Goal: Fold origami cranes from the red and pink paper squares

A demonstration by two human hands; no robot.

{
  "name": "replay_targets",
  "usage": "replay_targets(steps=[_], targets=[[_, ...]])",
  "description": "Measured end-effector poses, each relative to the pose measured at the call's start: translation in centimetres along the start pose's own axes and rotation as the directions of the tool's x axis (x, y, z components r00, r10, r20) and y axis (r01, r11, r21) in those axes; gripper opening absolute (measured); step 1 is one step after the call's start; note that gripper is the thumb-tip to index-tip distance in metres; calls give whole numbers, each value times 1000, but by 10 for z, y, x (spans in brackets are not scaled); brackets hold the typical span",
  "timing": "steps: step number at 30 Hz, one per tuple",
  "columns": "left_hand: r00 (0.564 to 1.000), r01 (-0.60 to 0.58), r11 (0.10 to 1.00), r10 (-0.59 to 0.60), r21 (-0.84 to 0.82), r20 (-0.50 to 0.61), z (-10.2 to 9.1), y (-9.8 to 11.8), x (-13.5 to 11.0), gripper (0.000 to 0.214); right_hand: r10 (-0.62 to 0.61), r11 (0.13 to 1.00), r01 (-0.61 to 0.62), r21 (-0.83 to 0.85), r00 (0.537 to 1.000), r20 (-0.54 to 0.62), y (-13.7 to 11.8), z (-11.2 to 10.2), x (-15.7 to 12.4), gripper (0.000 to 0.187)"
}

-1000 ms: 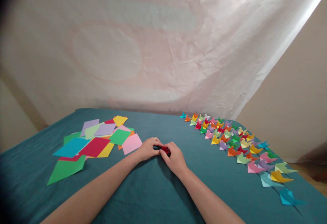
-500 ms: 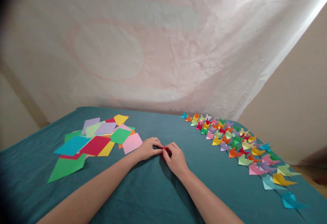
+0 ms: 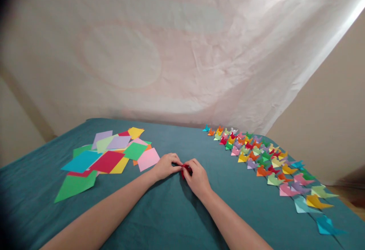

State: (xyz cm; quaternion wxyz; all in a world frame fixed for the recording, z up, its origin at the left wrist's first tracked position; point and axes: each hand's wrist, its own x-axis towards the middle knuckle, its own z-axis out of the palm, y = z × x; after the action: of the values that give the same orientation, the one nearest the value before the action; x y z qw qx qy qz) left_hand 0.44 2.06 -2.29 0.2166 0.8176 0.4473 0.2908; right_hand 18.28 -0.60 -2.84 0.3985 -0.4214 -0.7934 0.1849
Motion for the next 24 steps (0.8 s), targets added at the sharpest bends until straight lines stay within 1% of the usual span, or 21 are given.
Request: replay_targets(steps=[10, 15, 24], targets=[[999, -8, 998, 10, 55, -31, 0, 8, -6, 13, 2, 997, 0, -73, 1000, 18, -1, -2, -1, 14], [999, -31, 997, 33, 74, -15, -2, 8, -7, 15, -9, 994, 11, -108, 1000, 25, -1, -3, -2, 15], [992, -122, 985, 119, 121, 35, -7, 7, -11, 23, -20, 990, 27, -137, 999, 46, 5, -4, -3, 16]])
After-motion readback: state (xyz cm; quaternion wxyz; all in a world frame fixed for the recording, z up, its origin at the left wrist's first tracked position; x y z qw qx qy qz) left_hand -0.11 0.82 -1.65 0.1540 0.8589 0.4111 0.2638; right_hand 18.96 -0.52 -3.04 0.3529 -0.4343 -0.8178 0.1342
